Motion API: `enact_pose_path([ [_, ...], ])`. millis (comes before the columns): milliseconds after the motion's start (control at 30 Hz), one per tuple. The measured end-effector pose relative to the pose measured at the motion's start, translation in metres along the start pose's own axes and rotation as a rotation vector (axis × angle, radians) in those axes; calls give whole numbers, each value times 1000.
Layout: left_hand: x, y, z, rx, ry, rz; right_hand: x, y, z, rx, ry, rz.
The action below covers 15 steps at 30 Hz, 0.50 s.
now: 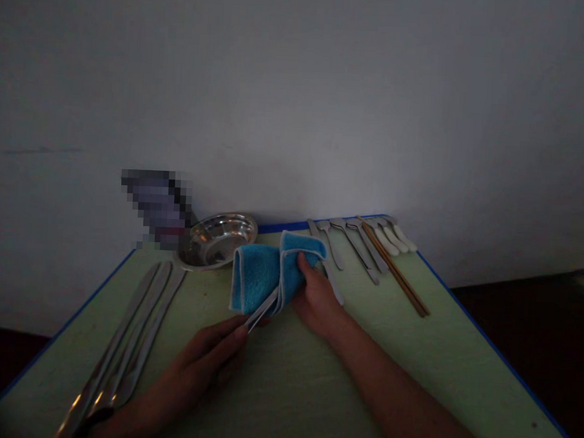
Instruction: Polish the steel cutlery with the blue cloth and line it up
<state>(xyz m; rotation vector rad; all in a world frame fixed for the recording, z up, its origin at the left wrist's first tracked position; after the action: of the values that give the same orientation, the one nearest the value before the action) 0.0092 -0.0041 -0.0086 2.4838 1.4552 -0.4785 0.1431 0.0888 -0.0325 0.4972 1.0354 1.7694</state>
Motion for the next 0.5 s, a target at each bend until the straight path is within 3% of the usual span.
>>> enact_pose_path([
  [267,-9,-1,-8,206,133,55,-2,1,0,1,25,-30],
  [500,-3,6,-6,78,71,246,-1,0,0,-24,5,5],
])
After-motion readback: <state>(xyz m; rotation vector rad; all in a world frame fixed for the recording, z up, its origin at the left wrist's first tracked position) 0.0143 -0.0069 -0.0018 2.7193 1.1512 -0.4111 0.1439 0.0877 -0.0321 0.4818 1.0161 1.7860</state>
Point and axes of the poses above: each hand's wrist, its own x-axis towards the middle knuckle, its own y-axis out of the palm, z = x × y, the point moved 4 cm from there along x, towards the middle knuckle, and after that the axes turned 11 degrees about z, right-handed, at the moved point
